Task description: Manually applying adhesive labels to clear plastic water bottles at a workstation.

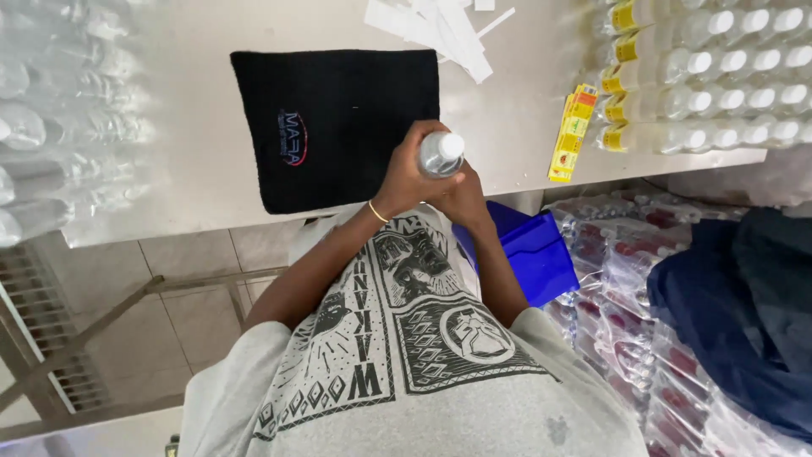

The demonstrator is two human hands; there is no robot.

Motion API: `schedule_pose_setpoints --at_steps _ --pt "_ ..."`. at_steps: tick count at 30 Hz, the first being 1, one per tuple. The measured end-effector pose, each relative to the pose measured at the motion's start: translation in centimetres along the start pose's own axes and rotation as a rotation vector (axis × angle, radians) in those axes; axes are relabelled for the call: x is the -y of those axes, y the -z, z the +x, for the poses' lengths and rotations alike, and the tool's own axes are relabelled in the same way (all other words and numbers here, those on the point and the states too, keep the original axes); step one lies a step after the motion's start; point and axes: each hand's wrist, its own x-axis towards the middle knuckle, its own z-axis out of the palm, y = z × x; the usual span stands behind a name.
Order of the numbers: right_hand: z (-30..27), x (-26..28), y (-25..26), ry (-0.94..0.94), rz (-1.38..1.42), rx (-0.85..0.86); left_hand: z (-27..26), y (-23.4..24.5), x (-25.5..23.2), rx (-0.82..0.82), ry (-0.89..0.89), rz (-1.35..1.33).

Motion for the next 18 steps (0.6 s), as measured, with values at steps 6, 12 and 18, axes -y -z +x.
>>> schedule_pose_setpoints --at_steps 6,12,18 --pt "1.9 -7.0 2.0 -0.199 -0.071 -0.395 -0.3 -2.0 0.7 0.093 -0.102 0.433" --pt "12.7 -17.7 10.9 -0.277 0.035 -0.853 -3.2 4.2 0.5 0.002 0.143 0.32" --pt "29.6 -24.1 21.1 0.004 -0.095 -1.028 -10.3 8.0 1.6 -0.524 0.238 0.358"
